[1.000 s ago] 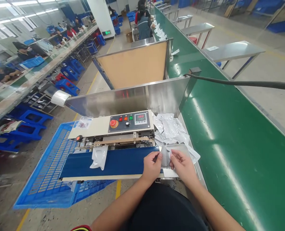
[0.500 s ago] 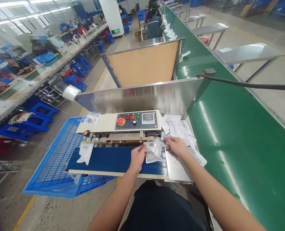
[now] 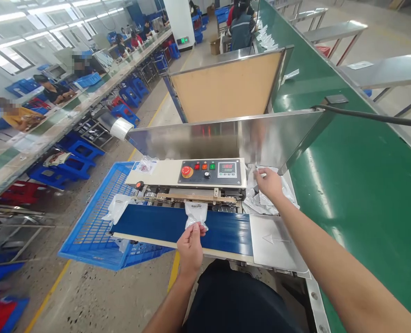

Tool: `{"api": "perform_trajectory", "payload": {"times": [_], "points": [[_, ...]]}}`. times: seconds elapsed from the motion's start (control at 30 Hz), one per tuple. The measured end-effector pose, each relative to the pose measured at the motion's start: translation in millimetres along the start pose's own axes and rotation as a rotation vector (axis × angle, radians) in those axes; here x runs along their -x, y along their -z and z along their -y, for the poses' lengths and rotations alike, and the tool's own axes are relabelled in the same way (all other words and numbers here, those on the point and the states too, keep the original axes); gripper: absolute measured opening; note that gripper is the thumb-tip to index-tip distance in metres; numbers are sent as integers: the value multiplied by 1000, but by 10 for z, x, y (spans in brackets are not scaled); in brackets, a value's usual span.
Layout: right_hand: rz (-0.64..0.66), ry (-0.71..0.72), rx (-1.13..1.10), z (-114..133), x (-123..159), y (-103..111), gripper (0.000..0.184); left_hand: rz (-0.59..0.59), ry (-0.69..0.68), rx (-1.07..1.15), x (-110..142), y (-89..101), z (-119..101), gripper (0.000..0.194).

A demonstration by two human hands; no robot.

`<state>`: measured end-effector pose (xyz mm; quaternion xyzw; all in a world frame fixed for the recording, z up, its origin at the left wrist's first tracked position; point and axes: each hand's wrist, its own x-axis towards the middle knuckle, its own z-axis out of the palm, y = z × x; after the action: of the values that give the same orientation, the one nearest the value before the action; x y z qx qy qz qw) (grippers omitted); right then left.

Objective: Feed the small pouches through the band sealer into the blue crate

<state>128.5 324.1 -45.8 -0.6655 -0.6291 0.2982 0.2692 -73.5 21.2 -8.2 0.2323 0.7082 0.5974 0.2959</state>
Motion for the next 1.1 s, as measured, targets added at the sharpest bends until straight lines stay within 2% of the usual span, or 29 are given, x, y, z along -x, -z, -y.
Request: {"api": "perform_trajectory", "payload": {"times": [0.1,0.17,0.23,0.3,0.37,0.43,0.5,0.6,0.7,0.77,0.83,0.97,1.03,1.1], "points": [[-182,124,-128,-105,520,372,40,156,-138,-51,71,-257,-36,40],[-226,164,-184,-118,964,541,46,274,-268,-104,108,-497,-88,33],[-150,148,-235,-82,1392,618,49,405,-358,-132,131,-744,-148,34],[-1,83,-357,-28,1723,631,51,499,-369,-135,138,-944,-191,34],[130,-16,-559,6,1924,622,53,517,-340,-150,131,-1065,-200,32],[197,-121,-724,-8,2011,618,60,506,-319,-177,119,-1108,-171,36],[239,-188,-745,-74,2023,618,66,538,-319,-201,105,-1107,-110,36],[245,-254,-619,-228,1939,594,60,551,-281,-220,63,-1107,30,37],[184,-381,-587,-324,1764,495,54,438,-53,-207,-38,-1143,199,45],[213,-476,-638,-291,1634,378,49,363,128,-166,-136,-1156,293,46],[273,-524,-683,-189,1522,240,45,301,224,-115,-241,-1132,344,46],[426,-469,-620,-16,1299,48,41,205,250,-51,-416,-938,319,49],[479,-357,-517,-43,1090,36,41,180,237,-38,-458,-772,277,51],[448,-210,-367,-137,770,61,39,125,200,-33,-456,-564,239,50]]}}
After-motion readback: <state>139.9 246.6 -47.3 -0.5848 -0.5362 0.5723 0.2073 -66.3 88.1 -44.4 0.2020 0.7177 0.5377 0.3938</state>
